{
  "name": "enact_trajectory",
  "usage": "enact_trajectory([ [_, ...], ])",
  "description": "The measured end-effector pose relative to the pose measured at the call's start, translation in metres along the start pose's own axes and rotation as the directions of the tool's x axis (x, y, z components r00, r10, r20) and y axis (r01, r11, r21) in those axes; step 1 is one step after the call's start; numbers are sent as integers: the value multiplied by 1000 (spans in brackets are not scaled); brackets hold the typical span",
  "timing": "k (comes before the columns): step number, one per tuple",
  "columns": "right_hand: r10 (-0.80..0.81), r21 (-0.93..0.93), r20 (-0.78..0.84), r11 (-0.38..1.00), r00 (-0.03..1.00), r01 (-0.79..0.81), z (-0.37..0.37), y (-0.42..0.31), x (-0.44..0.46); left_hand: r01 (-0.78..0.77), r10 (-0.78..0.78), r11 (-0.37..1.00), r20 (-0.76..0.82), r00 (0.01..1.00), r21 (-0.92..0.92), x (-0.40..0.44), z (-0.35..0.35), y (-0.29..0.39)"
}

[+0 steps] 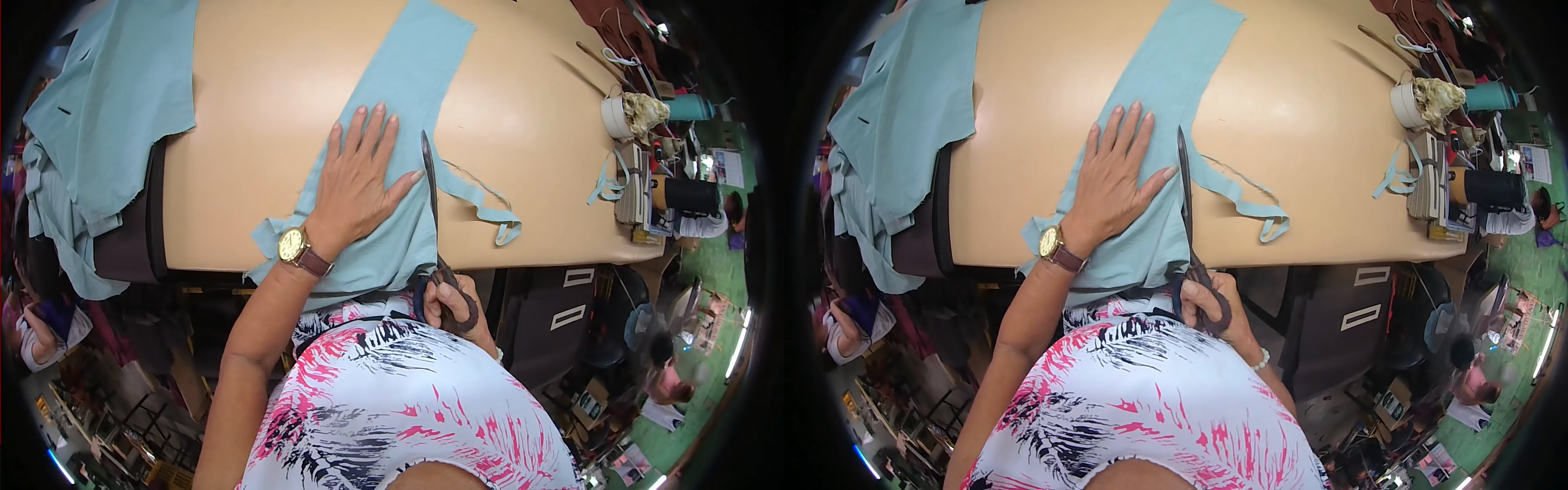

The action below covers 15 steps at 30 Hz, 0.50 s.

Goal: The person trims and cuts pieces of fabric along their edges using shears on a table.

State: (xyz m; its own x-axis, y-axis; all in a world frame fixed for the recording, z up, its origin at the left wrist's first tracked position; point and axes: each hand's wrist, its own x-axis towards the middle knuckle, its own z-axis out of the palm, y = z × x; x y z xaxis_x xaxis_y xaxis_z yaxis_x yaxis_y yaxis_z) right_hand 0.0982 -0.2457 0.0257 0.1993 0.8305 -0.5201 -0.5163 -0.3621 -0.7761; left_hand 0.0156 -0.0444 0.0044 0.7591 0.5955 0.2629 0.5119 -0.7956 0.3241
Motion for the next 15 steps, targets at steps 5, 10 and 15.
enact_trajectory([
  [5,-6,3,5,1000,1000,6,3,-4,6,0,0,1000,-15,1000,0,-5,-1,2],
  [10,39,44,-39,998,998,-37,10,-10,4,21,-21,1000,6,1000,19,-8,1,4],
  [15,109,24,-43,994,993,-108,11,-13,5,48,-48,999,23,999,12,-10,1,7],
])
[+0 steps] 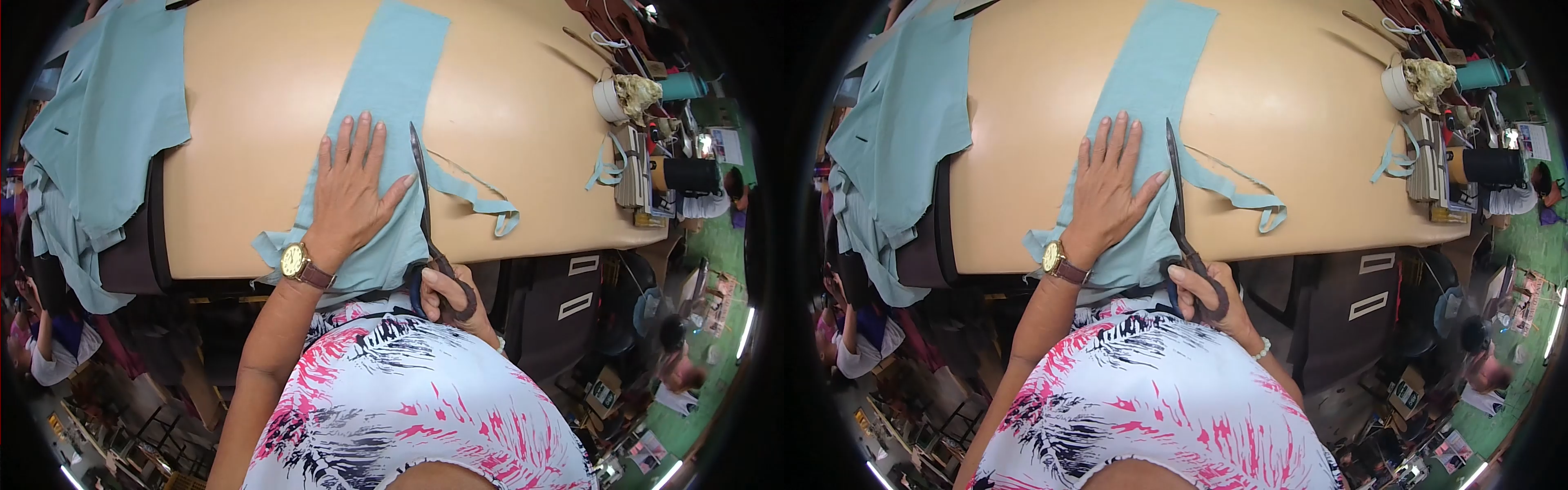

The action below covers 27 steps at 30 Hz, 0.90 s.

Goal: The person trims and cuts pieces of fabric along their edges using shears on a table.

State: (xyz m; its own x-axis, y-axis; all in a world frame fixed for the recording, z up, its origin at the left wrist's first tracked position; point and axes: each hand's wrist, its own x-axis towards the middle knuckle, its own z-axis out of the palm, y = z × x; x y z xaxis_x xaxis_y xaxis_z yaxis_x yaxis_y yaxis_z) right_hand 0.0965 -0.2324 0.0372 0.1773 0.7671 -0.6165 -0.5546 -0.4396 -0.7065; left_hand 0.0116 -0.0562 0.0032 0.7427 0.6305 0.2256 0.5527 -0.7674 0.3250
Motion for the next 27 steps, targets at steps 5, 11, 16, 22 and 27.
enact_trajectory([
  [5,28,-75,7,997,1000,-27,0,-1,1,7,-7,1000,10,1000,-6,-2,-1,1],
  [11,22,-73,29,997,999,-20,0,3,2,9,-9,1000,3,1000,-4,-3,1,1],
  [16,11,-54,21,998,1000,-10,5,4,1,27,-27,1000,12,1000,-12,-4,0,4],
  [22,2,-24,11,1000,1000,-1,10,4,0,36,-36,999,-39,999,4,-5,2,8],
  [27,11,-44,15,999,1000,-10,9,5,0,52,-52,999,-6,999,0,-6,1,9],
])
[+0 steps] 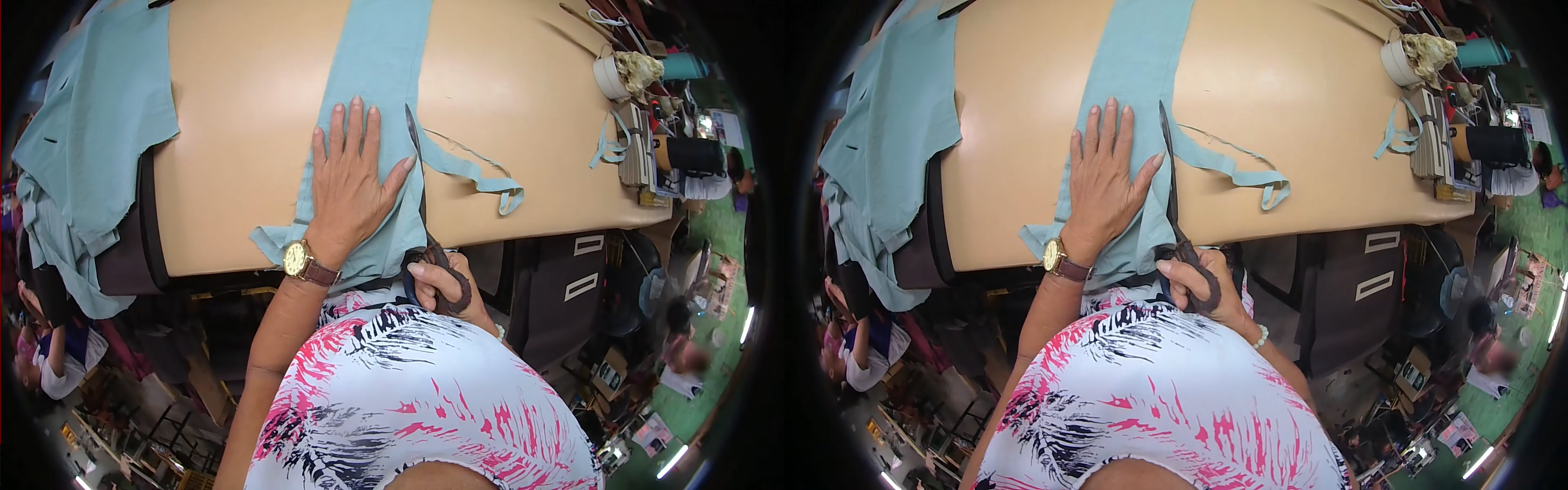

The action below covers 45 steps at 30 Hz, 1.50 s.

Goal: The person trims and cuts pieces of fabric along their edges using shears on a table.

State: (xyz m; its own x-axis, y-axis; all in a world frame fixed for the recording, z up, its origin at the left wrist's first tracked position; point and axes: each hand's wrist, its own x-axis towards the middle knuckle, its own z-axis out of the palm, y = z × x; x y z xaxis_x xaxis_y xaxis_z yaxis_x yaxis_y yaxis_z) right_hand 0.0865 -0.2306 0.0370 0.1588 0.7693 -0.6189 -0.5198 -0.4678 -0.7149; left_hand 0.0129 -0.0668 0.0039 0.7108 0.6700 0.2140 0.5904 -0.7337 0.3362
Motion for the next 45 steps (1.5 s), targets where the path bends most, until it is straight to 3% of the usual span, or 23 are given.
enact_trajectory([
  [8,2,-75,-18,997,1000,-4,0,3,0,-3,3,1000,-4,1000,0,0,-2,1],
  [21,-82,55,-26,995,996,84,7,0,7,23,-23,1000,13,1000,-17,-13,-8,9],
  [45,-67,18,-82,997,994,69,16,2,8,82,-82,996,10,997,21,-16,-1,17],
])
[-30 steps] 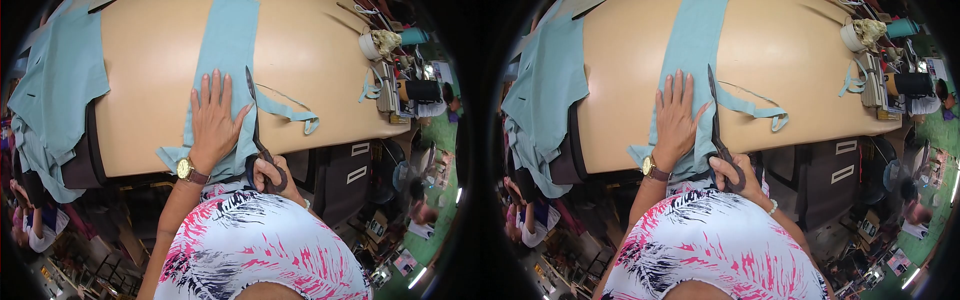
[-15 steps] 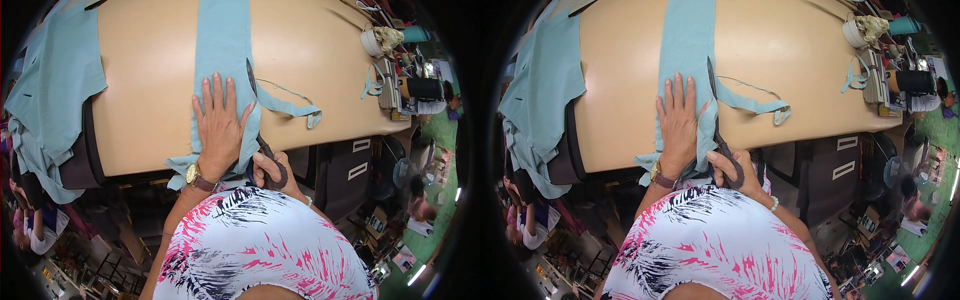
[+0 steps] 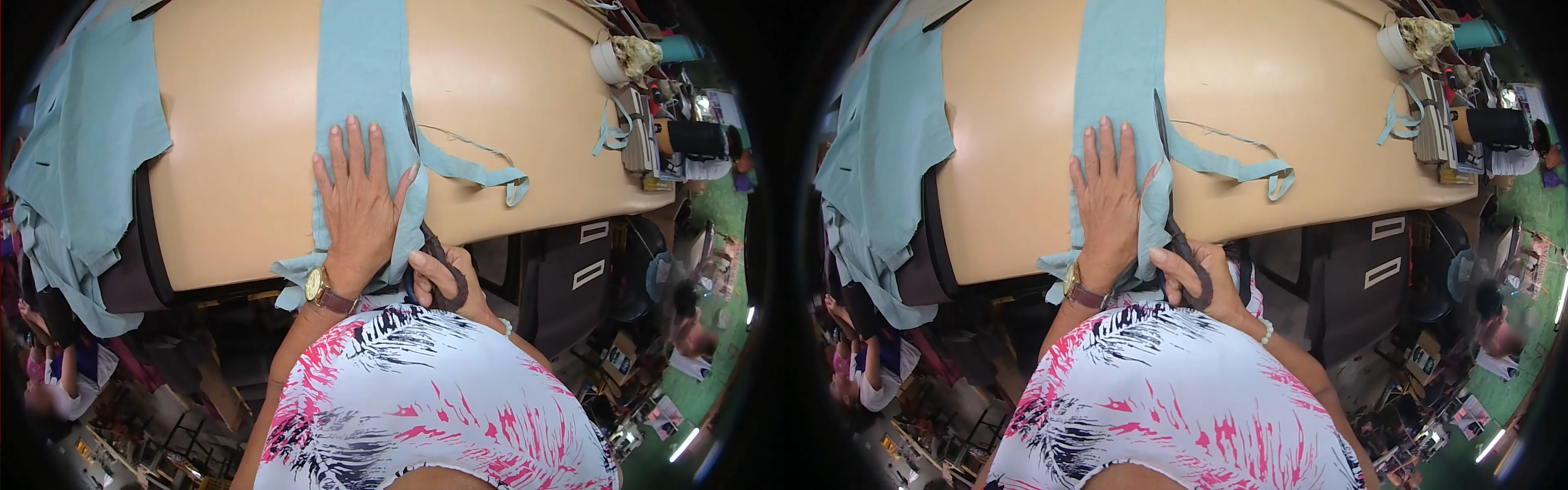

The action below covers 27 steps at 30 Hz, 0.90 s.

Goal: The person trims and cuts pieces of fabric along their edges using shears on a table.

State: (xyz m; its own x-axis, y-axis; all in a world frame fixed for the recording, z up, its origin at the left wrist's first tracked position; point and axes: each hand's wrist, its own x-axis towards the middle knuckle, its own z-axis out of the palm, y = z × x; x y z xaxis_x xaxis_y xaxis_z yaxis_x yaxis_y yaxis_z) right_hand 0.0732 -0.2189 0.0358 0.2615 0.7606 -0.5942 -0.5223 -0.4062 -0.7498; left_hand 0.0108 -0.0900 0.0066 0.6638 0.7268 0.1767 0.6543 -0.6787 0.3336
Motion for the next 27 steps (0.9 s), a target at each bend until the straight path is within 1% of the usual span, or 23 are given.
enact_trajectory([
  [3,-11,11,-16,1000,1000,11,3,-3,-1,-4,4,1000,-4,1000,24,-1,1,1],
  [9,18,-58,-11,998,1000,-18,5,-13,-2,0,0,1000,-8,1000,15,-2,2,1],
  [12,-55,-12,-20,998,998,55,6,-9,2,-1,0,1000,-4,1000,-5,-3,0,1],
  [22,-27,-36,-23,999,999,26,8,-11,1,5,-5,1000,3,1000,-12,-5,1,1],
  [25,-18,-24,-32,1000,999,18,11,-16,0,-12,12,999,-5,1000,44,-4,0,1],
  [27,-1,-37,-21,999,1000,0,10,-17,1,3,-7,997,-53,999,-73,1,-8,-4],
])
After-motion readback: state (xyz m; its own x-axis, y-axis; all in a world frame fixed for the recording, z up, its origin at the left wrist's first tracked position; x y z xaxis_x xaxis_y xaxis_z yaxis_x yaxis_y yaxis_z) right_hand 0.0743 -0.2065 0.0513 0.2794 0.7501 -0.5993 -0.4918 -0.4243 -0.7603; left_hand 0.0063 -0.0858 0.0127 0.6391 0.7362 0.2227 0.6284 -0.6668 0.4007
